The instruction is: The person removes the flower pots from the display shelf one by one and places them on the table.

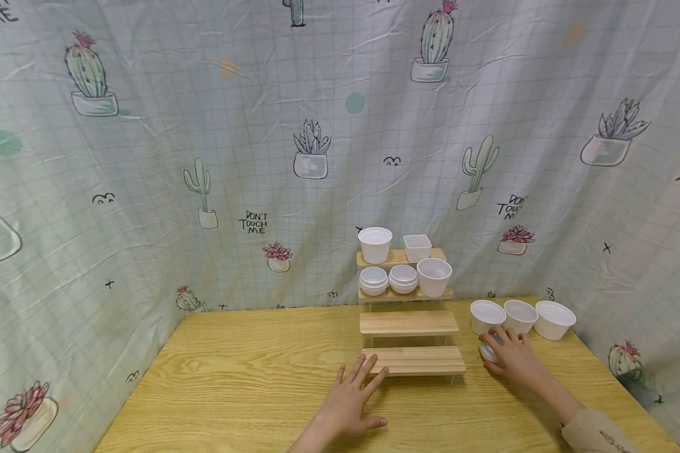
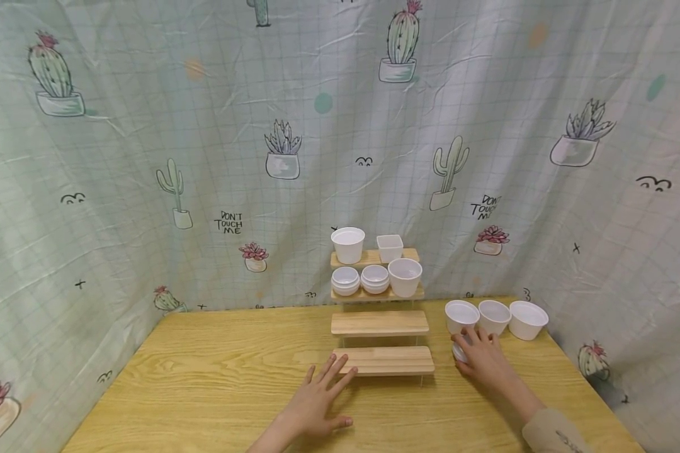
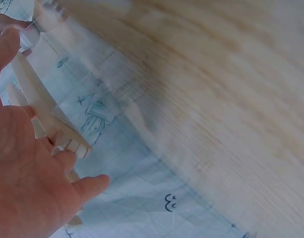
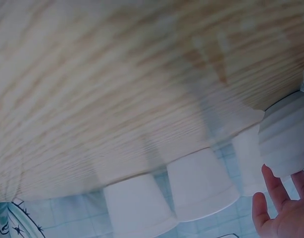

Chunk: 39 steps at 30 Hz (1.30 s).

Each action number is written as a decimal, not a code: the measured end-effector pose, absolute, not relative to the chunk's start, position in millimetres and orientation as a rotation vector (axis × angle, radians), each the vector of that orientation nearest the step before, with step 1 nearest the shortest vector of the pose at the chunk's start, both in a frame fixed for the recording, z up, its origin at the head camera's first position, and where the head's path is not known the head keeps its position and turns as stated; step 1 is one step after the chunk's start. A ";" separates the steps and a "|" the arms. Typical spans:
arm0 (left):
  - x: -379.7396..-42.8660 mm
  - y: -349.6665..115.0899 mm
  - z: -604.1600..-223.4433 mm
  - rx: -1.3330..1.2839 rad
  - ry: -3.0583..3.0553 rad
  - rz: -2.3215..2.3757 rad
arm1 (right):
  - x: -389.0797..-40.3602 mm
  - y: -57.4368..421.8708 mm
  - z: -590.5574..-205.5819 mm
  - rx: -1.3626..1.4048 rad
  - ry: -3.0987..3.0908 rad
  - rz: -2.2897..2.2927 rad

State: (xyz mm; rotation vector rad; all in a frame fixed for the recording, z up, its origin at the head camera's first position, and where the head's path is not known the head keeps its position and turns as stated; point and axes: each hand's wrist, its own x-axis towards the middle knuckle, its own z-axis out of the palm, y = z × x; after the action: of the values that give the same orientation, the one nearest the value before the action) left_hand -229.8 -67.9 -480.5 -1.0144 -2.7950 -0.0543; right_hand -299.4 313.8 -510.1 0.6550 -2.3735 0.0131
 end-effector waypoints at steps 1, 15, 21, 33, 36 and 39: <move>-229.7 -67.9 -480.7 -1.014 -2.795 -0.052 | -299.2 313.8 -510.3 0.653 -2.371 0.012; -228.1 -68.4 -482.2 -1.017 -2.791 -0.073 | -295.6 314.7 -511.3 0.633 -2.399 0.006; -228.6 -68.4 -482.5 -1.016 -2.778 -0.049 | -292.0 313.9 -508.1 0.620 -2.412 0.027; -232.0 -68.1 -483.6 -1.007 -2.786 -0.028 | -284.7 312.8 -502.1 0.647 -2.362 0.040; -232.6 -68.0 -484.1 -1.006 -2.801 -0.041 | -283.4 312.5 -499.6 0.672 -2.336 0.038; -232.8 -68.0 -484.0 -1.005 -2.803 -0.040 | -280.9 310.5 -496.0 0.694 -2.316 0.063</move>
State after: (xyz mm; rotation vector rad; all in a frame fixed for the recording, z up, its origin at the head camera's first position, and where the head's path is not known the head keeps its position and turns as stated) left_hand -232.8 -68.0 -484.0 -1.0050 -2.8035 -0.0398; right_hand -280.9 310.5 -496.0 0.6943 -2.3157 0.0628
